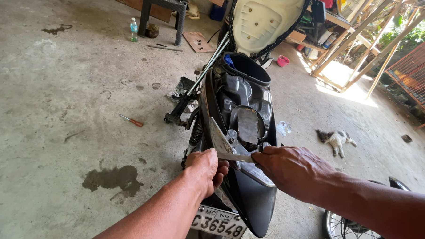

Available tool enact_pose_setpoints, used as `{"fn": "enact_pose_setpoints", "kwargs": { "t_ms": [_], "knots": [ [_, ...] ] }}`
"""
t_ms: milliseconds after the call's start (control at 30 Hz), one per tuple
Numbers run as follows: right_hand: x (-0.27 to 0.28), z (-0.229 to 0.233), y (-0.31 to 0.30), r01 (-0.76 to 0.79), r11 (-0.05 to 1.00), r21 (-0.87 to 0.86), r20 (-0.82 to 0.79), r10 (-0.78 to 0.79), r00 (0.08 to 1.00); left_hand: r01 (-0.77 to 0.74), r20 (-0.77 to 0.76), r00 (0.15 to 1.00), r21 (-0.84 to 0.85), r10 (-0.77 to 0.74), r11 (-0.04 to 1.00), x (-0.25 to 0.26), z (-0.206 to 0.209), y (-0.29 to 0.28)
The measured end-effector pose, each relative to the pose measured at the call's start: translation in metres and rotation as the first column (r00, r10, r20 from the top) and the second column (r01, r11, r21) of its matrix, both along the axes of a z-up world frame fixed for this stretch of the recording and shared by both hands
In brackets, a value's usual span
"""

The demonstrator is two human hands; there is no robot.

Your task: The person uses a metal file to shape and smooth the edges of a chrome rear fender attached to a motorcycle. The person repeatedly files the same edge area while holding the fender steady with the other hand.

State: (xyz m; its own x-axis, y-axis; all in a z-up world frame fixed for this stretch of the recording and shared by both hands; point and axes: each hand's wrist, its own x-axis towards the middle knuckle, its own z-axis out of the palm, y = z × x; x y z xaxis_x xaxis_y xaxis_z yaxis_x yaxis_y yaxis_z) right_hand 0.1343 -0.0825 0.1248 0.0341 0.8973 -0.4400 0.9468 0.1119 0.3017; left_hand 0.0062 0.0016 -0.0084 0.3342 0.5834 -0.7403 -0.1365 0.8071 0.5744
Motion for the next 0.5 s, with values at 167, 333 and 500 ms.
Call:
{"fn": "enact_pose_setpoints", "kwargs": {
  "t_ms": [167, 333, 500],
  "knots": [
    [0.005, 0.001, -0.017, -0.026, 0.999, 0.02, -0.049, 0.027, 0.998, 0.049, -0.039, 0.998, 0.033, -0.047, 0.998, 0.004, -0.004, -0.016],
    [0.005, -0.004, -0.013, -0.022, 0.998, 0.065, -0.078, 0.027, 0.997, 0.029, -0.054, 0.998, 0.041, -0.027, 0.999, 0.005, 0.0, -0.006],
    [0.005, -0.004, -0.016, 0.037, 0.998, 0.041, -0.069, -0.034, 0.997, 0.034, -0.077, 0.997, 0.034, -0.032, 0.999, 0.002, 0.005, -0.009]
  ]
}}
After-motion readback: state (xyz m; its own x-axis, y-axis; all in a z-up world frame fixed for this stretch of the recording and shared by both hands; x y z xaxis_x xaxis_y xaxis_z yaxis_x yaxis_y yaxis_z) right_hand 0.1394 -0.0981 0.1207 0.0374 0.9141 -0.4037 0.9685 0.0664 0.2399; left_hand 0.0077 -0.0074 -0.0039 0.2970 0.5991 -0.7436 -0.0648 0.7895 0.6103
